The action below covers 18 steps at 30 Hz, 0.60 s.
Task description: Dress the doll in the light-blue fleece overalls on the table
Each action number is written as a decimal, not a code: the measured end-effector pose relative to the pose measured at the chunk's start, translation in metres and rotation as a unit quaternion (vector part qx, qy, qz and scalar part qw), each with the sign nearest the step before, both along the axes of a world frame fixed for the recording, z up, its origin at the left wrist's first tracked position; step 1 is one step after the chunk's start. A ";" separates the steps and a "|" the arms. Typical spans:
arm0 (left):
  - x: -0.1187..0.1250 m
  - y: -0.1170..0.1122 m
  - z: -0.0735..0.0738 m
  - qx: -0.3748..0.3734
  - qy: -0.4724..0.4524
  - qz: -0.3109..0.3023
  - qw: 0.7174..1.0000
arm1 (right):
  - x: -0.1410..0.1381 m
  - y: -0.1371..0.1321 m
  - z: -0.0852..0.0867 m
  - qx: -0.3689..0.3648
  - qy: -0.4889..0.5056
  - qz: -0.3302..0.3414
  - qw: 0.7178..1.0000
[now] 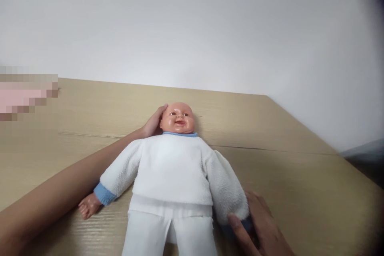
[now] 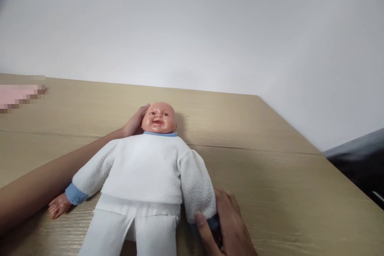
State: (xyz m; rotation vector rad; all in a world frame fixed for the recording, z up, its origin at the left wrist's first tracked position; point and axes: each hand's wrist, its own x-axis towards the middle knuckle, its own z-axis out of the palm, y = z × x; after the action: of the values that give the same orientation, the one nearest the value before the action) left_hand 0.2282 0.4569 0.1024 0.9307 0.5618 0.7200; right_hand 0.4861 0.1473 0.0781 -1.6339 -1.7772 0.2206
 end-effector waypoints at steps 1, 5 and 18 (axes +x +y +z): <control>0.000 0.000 0.000 0.001 -0.003 -0.007 1.000 | 0.000 0.002 0.000 0.021 -0.016 0.005 1.000; 0.000 -0.001 -0.003 -0.002 -0.015 -0.022 1.000 | 0.003 0.006 -0.007 0.016 -0.016 -0.005 1.000; -0.049 -0.068 0.069 0.406 0.168 0.260 0.860 | -0.009 0.022 -0.010 0.031 0.245 -0.086 0.965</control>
State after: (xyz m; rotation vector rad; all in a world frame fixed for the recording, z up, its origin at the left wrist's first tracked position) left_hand 0.1791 0.3893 0.1710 1.7475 0.8575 1.3499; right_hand 0.4770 0.1698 0.0679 -1.5168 -1.2519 0.4422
